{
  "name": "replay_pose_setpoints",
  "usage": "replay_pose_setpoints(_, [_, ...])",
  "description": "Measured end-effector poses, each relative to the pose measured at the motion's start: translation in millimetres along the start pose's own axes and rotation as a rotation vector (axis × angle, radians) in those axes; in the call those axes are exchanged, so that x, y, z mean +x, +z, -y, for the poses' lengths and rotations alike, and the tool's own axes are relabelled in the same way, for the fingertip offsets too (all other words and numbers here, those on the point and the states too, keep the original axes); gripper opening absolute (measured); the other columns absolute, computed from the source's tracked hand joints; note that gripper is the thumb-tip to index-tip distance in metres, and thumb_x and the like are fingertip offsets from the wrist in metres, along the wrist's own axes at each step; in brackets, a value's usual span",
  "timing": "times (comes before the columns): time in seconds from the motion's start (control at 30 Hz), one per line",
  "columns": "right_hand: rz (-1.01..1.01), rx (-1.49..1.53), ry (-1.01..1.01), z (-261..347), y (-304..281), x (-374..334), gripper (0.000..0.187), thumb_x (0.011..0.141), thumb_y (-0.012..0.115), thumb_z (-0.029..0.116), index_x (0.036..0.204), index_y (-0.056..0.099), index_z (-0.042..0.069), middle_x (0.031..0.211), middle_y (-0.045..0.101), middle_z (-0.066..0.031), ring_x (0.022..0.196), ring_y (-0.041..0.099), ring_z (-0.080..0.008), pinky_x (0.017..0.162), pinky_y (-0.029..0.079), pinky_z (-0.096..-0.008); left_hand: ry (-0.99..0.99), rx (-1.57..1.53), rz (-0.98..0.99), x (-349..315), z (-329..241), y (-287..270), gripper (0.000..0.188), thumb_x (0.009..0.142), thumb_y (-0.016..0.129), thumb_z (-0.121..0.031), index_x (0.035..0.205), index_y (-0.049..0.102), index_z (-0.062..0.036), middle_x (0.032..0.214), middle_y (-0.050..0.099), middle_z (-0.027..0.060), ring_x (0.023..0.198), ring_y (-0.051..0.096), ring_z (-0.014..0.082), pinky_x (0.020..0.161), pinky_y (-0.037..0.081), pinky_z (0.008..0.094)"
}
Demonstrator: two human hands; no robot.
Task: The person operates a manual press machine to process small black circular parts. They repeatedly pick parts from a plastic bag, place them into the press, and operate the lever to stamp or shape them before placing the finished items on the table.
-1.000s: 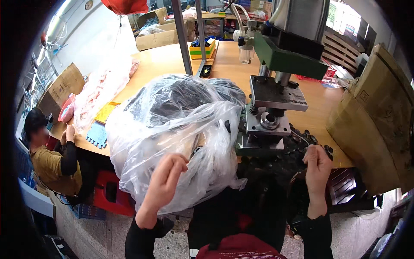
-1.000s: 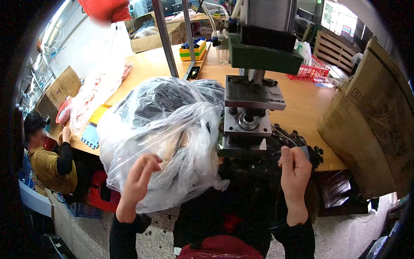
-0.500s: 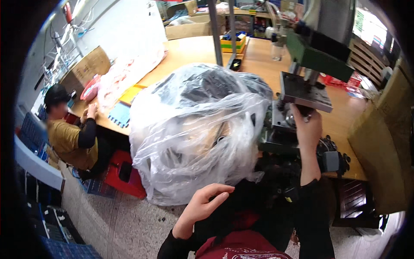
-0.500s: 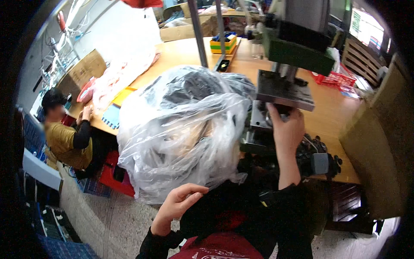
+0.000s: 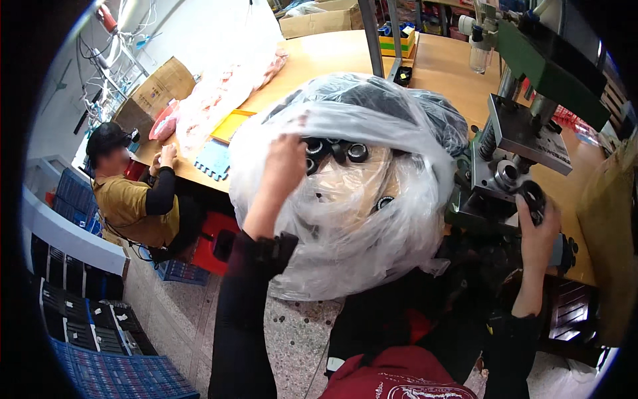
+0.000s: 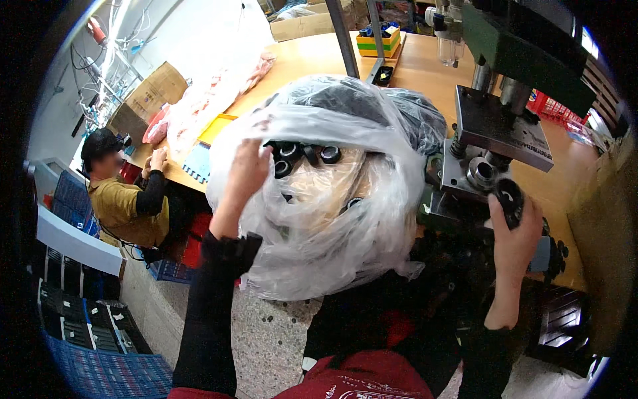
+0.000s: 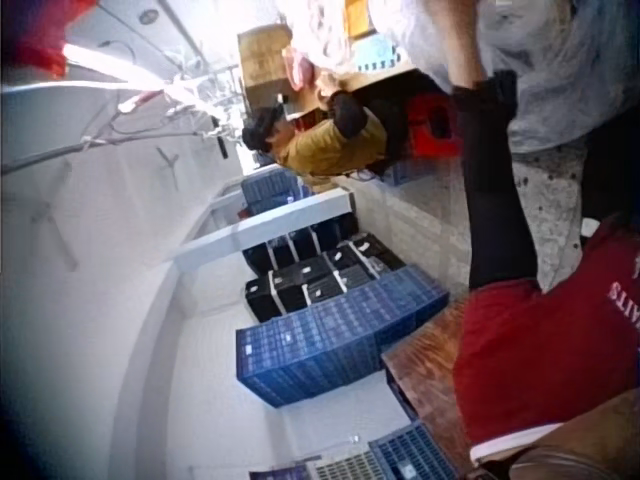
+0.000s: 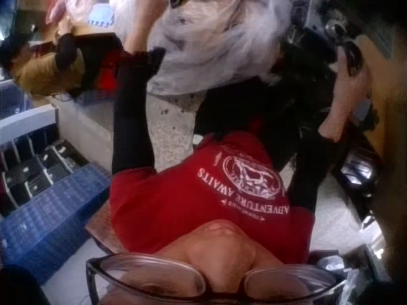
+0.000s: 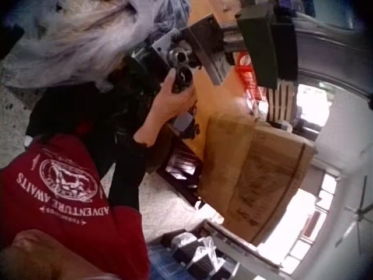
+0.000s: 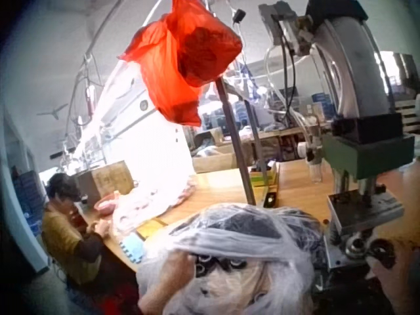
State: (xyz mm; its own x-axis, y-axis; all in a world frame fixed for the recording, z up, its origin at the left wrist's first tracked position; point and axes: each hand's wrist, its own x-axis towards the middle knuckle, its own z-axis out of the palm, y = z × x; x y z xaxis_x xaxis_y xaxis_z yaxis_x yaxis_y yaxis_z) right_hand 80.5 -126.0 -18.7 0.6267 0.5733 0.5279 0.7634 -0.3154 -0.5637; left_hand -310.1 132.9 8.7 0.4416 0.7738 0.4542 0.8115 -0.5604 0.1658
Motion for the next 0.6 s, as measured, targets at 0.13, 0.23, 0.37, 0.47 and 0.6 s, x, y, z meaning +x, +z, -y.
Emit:
replay_pose_setpoints(0.13, [0.067, 0.53, 0.457, -71, -50, -59, 0.055, 0.085, 0.071, 0.012, 0.134, 0.048, 0.001, 0.117, 0.057, -0.0099, 0.102, 0.057, -0.0185, 0.088, 0.047, -0.0291, -0.083, 0.226, 0.019, 26, -3, -19, 0.063, 0.09, 0.062, -0.03, 0.138, 0.04, 0.0026, 0.138, 0.042, 0.0322, 0.128, 0.041, 0.0472, 0.106, 0.037, 0.0463])
replay_pose_setpoints(0.23, [0.151, 0.483, 0.815, -163, -86, -122, 0.06, 0.082, 0.071, 0.007, 0.135, 0.046, 0.001, 0.117, 0.059, -0.0107, 0.099, 0.058, -0.017, 0.082, 0.05, -0.0288, -0.069, 0.172, 0.221, 12, -45, 6, 0.063, 0.087, 0.066, -0.035, 0.136, 0.046, -0.0002, 0.137, 0.043, 0.0314, 0.13, 0.041, 0.0438, 0.107, 0.036, 0.0459])
replay_pose_setpoints(0.37, [0.198, 0.286, 0.893, -262, -84, -197, 0.058, 0.076, 0.075, 0.007, 0.127, 0.051, -0.004, 0.104, 0.063, -0.0113, 0.082, 0.062, -0.0176, 0.069, 0.052, -0.0293, 0.118, 0.091, -0.096, -67, -53, 22, 0.019, 0.085, 0.067, -0.009, 0.103, 0.066, -0.0024, 0.115, 0.063, 0.0172, 0.111, 0.057, 0.0342, 0.095, 0.044, 0.0418])
replay_pose_setpoints(0.47, [0.24, 0.282, 0.989, -321, -87, -226, 0.06, 0.074, 0.077, 0.013, 0.127, 0.053, -0.002, 0.104, 0.065, -0.0133, 0.078, 0.062, -0.0192, 0.071, 0.051, -0.0316, 0.133, 0.223, -0.266, -118, -64, 20, 0.022, 0.086, 0.068, -0.008, 0.107, 0.067, -0.0095, 0.116, 0.058, 0.0137, 0.11, 0.055, 0.0318, 0.095, 0.043, 0.0411])
replay_pose_setpoints(0.6, [0.027, 0.156, 0.848, -406, -89, -281, 0.077, 0.074, 0.077, 0.016, 0.139, 0.039, -0.002, 0.113, 0.063, -0.0195, 0.104, 0.062, -0.0276, 0.088, 0.05, -0.0352, 0.142, 0.49, -0.342, -122, -84, 24, 0.033, 0.089, 0.066, -0.023, 0.121, 0.064, -0.0183, 0.132, 0.051, 0.0134, 0.123, 0.048, 0.0328, 0.103, 0.035, 0.0455])
